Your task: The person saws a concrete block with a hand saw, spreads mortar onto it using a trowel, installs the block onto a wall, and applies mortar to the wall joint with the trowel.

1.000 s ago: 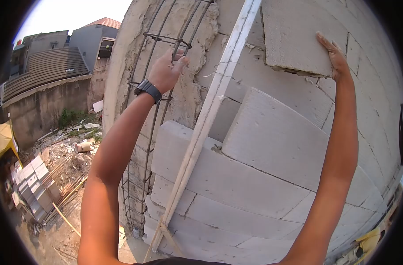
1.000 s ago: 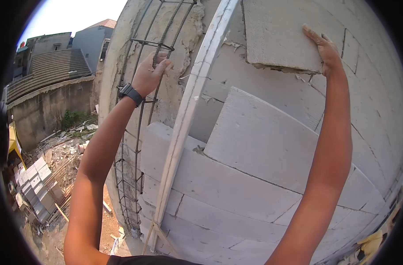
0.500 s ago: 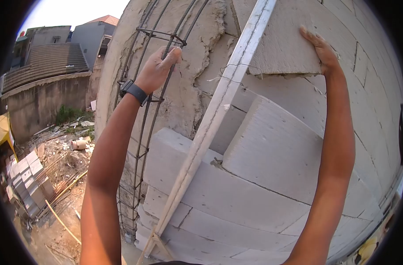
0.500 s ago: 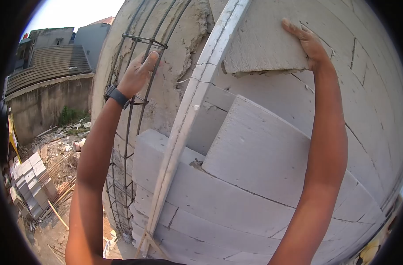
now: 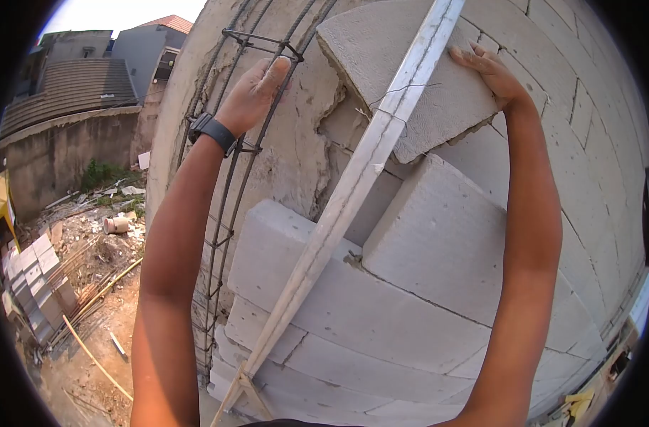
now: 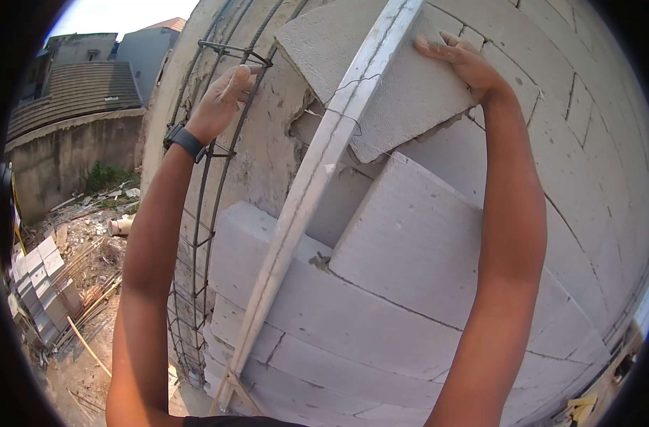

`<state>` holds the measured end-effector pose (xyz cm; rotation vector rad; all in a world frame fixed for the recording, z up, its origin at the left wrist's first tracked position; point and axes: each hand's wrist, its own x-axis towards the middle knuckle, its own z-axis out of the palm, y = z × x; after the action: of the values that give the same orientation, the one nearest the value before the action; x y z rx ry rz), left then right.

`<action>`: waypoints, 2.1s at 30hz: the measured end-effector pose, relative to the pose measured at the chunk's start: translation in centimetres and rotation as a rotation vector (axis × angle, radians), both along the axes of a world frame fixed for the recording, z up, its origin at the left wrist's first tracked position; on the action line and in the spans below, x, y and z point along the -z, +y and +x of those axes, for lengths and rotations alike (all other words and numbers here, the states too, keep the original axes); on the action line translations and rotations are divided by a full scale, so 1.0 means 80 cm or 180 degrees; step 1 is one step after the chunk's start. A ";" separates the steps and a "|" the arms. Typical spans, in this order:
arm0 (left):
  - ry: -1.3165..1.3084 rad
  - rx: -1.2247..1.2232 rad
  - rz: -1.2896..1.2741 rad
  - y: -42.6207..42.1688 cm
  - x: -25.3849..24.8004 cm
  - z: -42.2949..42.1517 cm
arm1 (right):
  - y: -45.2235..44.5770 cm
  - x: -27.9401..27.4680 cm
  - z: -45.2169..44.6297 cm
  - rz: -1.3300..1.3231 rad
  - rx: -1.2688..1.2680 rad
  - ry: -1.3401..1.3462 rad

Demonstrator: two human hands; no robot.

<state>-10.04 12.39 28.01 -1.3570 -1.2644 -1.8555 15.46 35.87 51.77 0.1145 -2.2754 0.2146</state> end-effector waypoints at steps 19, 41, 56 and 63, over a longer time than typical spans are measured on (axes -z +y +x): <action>-0.0102 -0.0166 -0.0008 -0.022 0.003 -0.010 | -0.022 0.001 -0.065 0.0001 -0.0664 -0.1340; -0.0017 -0.0295 -0.0055 -0.019 0.008 -0.039 | -0.082 0.078 -0.128 0.1123 0.0019 -0.1494; -0.0220 0.0213 -0.0300 -0.023 0.006 -0.032 | -0.085 0.113 -0.113 0.0733 0.0318 -0.1884; -0.0285 0.0448 -0.0242 -0.023 0.005 -0.026 | -0.088 0.124 -0.104 0.0781 0.0380 -0.2041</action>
<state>-12.11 10.56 27.57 -1.4507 -1.3268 -2.0016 7.13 28.83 41.86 0.0378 -2.9308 -0.1134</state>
